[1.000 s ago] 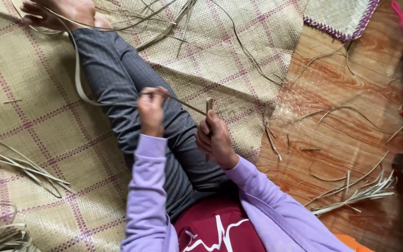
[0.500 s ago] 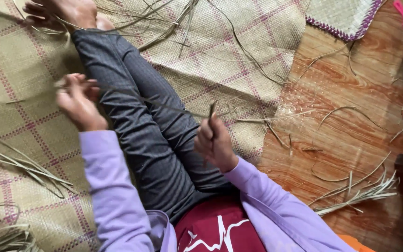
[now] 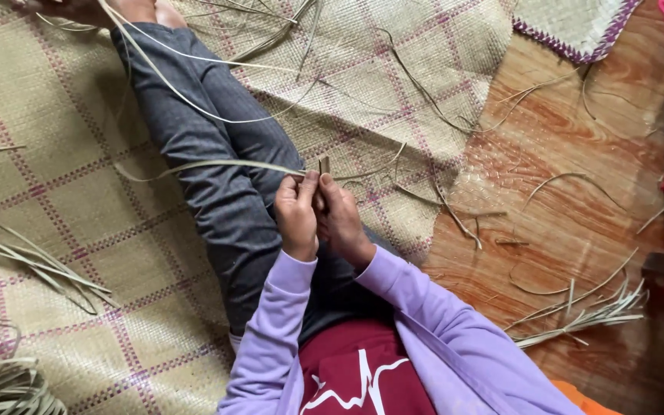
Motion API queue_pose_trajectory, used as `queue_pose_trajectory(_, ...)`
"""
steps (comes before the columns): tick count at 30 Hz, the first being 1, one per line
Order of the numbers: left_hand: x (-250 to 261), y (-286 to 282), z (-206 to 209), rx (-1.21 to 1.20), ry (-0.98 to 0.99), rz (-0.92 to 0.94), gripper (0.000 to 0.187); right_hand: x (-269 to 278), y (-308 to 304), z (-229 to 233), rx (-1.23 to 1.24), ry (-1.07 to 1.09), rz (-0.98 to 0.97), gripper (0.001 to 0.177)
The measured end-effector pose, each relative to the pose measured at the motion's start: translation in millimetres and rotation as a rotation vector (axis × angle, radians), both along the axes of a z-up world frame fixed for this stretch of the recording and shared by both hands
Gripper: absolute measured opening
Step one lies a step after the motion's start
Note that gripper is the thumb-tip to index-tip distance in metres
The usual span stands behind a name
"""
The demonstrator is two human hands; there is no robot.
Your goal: Weaving thin fiber strips into a mat using a small wooden tool while sitting on the floor.
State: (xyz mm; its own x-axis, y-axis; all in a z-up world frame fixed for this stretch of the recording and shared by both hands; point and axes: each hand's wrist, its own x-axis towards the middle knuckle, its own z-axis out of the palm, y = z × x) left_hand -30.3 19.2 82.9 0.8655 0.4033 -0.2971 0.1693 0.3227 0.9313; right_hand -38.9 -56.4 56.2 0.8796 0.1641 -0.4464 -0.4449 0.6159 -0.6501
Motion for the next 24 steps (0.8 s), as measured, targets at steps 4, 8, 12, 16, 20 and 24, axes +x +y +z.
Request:
queue_pose_trajectory(4,4.0,-0.4,17.4,-0.017,-0.047,-0.015,0.022,-0.5,1.7,9.3,-0.128,-0.102,-0.053,0.053)
queue_pose_trajectory(8,12.6,-2.6,29.9,0.09,-0.073,-0.03,0.015,-3.3,-13.8,6.1,-0.302,-0.272,-0.012,0.061)
queue_pose_trajectory(12,23.7,6.3,25.9,0.111,-0.12,-0.048,0.014,-2.9,-13.8,26.1,-0.354,-0.374,-0.003,0.061)
queue_pose_trajectory(16,42.0,36.7,13.9,0.181,-0.173,-0.012,0.012,-9.8,-11.0,40.6,-0.371,-0.472,0.069,0.066)
queue_pose_trajectory(20,69.1,98.9,-13.8,0.346,-0.078,0.155,0.009,-17.1,-14.6,58.9,-0.268,-0.65,0.129,0.066)
queue_pose_trajectory(24,89.9,184.2,-9.8,0.237,0.02,0.344,0.012,-31.5,-30.9,56.5,0.081,-0.539,0.17,0.064)
